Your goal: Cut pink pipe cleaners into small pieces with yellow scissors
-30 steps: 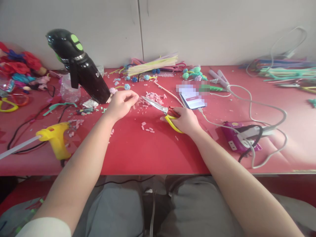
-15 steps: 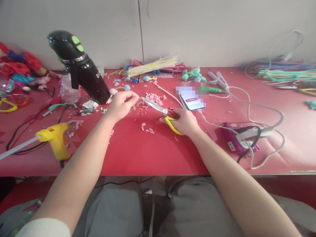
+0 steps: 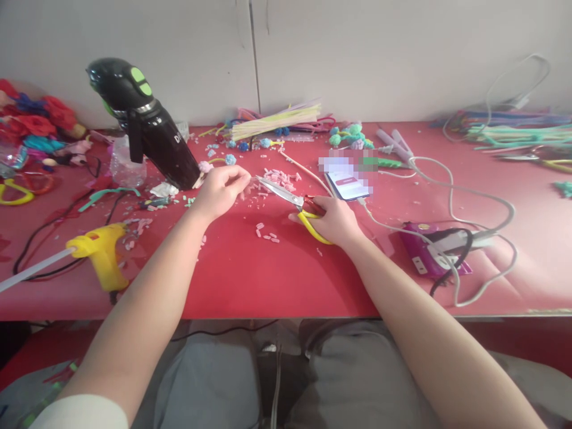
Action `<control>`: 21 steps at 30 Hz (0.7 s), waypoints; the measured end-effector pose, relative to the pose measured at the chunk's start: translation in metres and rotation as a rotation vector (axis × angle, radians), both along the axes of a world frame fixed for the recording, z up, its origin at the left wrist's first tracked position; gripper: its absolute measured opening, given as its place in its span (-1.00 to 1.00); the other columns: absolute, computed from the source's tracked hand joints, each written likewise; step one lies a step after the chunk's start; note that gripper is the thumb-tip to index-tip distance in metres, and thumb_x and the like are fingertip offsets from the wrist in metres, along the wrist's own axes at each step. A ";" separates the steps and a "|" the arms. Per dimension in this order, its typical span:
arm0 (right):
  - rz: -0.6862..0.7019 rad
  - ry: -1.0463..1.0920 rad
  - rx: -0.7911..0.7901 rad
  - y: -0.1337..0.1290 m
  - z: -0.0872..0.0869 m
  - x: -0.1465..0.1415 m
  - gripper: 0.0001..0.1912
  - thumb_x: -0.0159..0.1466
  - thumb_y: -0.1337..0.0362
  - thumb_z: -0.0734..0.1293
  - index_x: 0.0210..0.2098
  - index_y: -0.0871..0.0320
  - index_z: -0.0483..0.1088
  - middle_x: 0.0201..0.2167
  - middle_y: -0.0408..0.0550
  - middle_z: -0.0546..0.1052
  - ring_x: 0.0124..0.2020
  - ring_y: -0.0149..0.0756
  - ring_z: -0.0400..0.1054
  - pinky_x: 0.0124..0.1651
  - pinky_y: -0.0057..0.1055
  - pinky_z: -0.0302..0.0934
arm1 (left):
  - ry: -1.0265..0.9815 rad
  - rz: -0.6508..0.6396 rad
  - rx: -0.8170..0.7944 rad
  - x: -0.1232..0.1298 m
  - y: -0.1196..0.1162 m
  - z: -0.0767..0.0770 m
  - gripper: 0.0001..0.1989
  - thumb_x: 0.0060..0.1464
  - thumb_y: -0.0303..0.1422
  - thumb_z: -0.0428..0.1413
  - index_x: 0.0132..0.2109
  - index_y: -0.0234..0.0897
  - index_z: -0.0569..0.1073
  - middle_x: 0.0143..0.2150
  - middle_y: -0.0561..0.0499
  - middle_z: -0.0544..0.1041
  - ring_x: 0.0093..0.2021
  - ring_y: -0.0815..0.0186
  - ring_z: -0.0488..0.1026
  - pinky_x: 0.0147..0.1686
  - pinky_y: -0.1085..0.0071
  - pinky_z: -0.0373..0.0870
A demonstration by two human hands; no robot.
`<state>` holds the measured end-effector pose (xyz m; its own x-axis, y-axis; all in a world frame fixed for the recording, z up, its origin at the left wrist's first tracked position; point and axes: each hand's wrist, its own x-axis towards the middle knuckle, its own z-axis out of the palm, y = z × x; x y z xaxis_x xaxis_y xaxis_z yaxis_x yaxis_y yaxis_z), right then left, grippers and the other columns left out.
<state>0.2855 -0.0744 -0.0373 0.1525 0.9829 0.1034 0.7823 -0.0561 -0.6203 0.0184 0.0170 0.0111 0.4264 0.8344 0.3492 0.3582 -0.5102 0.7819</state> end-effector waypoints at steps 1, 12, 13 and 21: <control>0.002 0.004 -0.001 0.000 0.000 0.000 -0.18 0.00 -0.56 0.45 -0.50 0.04 0.14 -0.53 -0.19 0.19 -0.41 -0.33 0.03 -0.34 -0.30 -0.02 | -0.003 0.001 0.000 0.000 0.000 -0.001 -0.73 0.30 -0.43 0.09 -0.43 -0.20 0.41 -0.46 0.05 0.52 -0.41 0.30 0.43 -0.29 0.31 0.34; -0.022 -0.037 0.013 0.002 -0.001 -0.001 -0.11 -0.02 -0.62 0.42 -0.53 0.04 0.03 -0.55 -0.20 0.13 -0.42 -0.35 -0.03 -0.36 -0.29 -0.11 | 0.013 -0.013 -0.014 0.002 -0.003 0.004 -0.70 0.31 -0.46 0.09 -0.44 -0.22 0.40 -0.48 0.07 0.49 -0.40 0.31 0.42 -0.27 0.31 0.31; -0.029 -0.042 0.013 0.002 -0.001 -0.001 -0.12 -0.02 -0.61 0.42 -0.54 0.04 0.03 -0.56 -0.20 0.13 -0.42 -0.35 -0.03 -0.37 -0.29 -0.11 | 0.015 -0.012 -0.018 0.002 -0.003 0.005 -0.71 0.31 -0.45 0.09 -0.44 -0.22 0.40 -0.48 0.07 0.49 -0.41 0.31 0.42 -0.27 0.31 0.31; -0.020 0.013 0.012 -0.001 0.002 -0.004 -0.19 0.01 -0.56 0.43 -0.49 0.04 0.14 -0.52 -0.20 0.17 -0.41 -0.35 0.01 -0.36 -0.31 -0.05 | -0.019 0.009 -0.115 0.003 -0.003 0.003 -0.69 0.37 -0.41 0.07 -0.42 -0.22 0.39 -0.47 0.07 0.48 -0.48 0.35 0.36 -0.35 0.32 0.26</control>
<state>0.2818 -0.0756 -0.0349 0.1737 0.9783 0.1128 0.7730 -0.0645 -0.6311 0.0216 0.0143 0.0145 0.4128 0.8734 0.2586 0.3468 -0.4132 0.8420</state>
